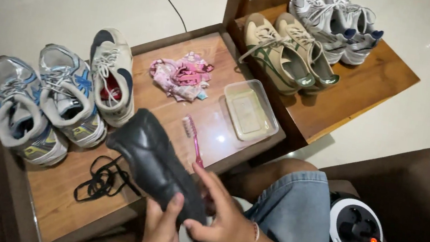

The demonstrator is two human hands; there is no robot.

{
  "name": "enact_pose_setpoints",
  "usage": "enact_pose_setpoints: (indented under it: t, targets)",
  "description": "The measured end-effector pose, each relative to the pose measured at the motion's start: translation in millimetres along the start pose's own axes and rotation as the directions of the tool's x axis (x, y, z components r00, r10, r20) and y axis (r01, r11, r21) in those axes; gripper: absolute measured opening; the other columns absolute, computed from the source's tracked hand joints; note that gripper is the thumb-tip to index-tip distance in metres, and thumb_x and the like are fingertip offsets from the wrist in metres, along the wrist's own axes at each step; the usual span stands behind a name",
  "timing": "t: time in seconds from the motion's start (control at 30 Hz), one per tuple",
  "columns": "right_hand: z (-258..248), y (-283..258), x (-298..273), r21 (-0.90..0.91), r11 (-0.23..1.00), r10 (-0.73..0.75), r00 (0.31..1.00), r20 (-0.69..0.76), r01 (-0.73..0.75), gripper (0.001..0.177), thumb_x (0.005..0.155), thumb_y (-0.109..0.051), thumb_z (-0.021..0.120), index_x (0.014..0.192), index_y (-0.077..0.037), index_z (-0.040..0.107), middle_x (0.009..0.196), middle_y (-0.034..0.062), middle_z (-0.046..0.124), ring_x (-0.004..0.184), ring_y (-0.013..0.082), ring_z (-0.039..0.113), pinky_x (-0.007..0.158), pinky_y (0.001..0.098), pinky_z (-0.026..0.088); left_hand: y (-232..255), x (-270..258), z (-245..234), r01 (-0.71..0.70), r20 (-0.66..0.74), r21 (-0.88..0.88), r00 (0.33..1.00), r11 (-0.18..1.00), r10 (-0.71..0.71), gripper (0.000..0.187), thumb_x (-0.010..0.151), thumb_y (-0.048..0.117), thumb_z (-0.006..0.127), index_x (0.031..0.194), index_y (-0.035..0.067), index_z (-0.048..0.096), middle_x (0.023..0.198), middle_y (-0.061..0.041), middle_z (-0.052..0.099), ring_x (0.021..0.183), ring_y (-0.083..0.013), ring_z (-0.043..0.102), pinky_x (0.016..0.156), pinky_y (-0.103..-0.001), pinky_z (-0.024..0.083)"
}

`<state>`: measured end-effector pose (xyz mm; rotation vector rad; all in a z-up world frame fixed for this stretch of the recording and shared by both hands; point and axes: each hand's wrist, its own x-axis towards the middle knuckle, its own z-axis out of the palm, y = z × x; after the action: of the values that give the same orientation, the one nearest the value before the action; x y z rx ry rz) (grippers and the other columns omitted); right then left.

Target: Brushing a black shoe with a toothbrush and cleaning solution.

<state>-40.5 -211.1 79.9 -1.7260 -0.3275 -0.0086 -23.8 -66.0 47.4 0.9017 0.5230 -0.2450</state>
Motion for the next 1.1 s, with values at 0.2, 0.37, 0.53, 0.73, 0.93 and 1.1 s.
enact_pose_setpoints:
  t: [0.2, 0.37, 0.53, 0.73, 0.93, 1.1]
  targets:
    - [-12, 35, 4, 0.078, 0.995, 0.067, 0.987, -0.145, -0.056, 0.073, 0.102, -0.041, 0.054, 0.156, -0.01, 0.016, 0.132, 0.0117, 0.043, 0.116, 0.0189, 0.042, 0.097, 0.0319, 0.036, 17, 4, 5, 0.106, -0.111, 0.065, 0.989, 0.992, -0.098, 0.047, 0.087, 0.005, 0.063, 0.133, 0.003, 0.06, 0.115, -0.02, 0.071, 0.103, -0.0299, 0.068, 0.083, -0.044, 0.054]
    - [-83, 65, 19, -0.367, 0.866, 0.107, 0.843, -0.527, -0.339, 0.049, 0.1, -0.005, 0.049, 0.147, -0.019, 0.055, 0.121, 0.0097, 0.069, 0.109, 0.0209, 0.062, 0.096, 0.0354, 0.05, 44, -2, 5, 0.113, -0.224, 0.16, 0.972, 0.981, -0.075, 0.058, 0.083, 0.003, 0.067, 0.14, 0.006, 0.059, 0.121, -0.016, 0.07, 0.109, -0.0281, 0.065, 0.099, -0.04, 0.05]
    - [-98, 103, 13, -0.448, 0.655, 0.287, 0.748, -0.599, -0.609, 0.061, 0.097, 0.001, 0.046, 0.156, -0.014, 0.045, 0.092, 0.0121, 0.051, 0.087, 0.0301, 0.054, 0.072, 0.0418, 0.044, 68, -19, 30, 0.227, -0.325, 0.254, 0.936, 0.94, -0.138, 0.067, 0.086, 0.024, 0.061, 0.15, 0.01, 0.051, 0.142, -0.007, 0.063, 0.128, -0.0256, 0.06, 0.107, -0.043, 0.046]
    - [-96, 100, 16, -0.459, 0.618, 0.323, 0.738, -0.592, -0.638, 0.055, 0.1, -0.006, 0.046, 0.155, -0.014, 0.047, 0.092, 0.0133, 0.053, 0.084, 0.0325, 0.054, 0.07, 0.0427, 0.042, 65, -19, 24, 0.212, -0.318, 0.174, 0.936, 0.962, -0.149, 0.059, 0.093, 0.024, 0.054, 0.15, 0.011, 0.05, 0.131, -0.02, 0.068, 0.119, -0.0316, 0.064, 0.105, -0.044, 0.049]
    - [-95, 83, 17, -0.435, 0.826, 0.056, 0.82, -0.569, -0.358, 0.055, 0.098, -0.001, 0.048, 0.15, -0.017, 0.053, 0.105, 0.0093, 0.059, 0.09, 0.0216, 0.056, 0.08, 0.0319, 0.045, 51, -8, -14, -0.238, 0.062, 0.585, 0.966, 0.776, 0.25, 0.073, 0.076, 0.025, 0.076, 0.143, 0.008, 0.052, 0.141, -0.011, 0.064, 0.129, -0.0197, 0.061, 0.112, -0.033, 0.041]
    - [-83, 38, 4, -0.418, 0.899, -0.234, 0.949, -0.21, 0.129, 0.038, 0.103, -0.009, 0.051, 0.139, -0.007, 0.061, 0.108, 0.0088, 0.062, 0.094, 0.0195, 0.058, 0.084, 0.0314, 0.046, 59, -13, -13, -0.024, 0.095, 0.726, 0.993, 0.687, -0.066, 0.065, 0.073, 0.033, 0.082, 0.132, 0.014, 0.064, 0.124, -0.003, 0.078, 0.112, -0.0135, 0.072, 0.101, -0.028, 0.053]
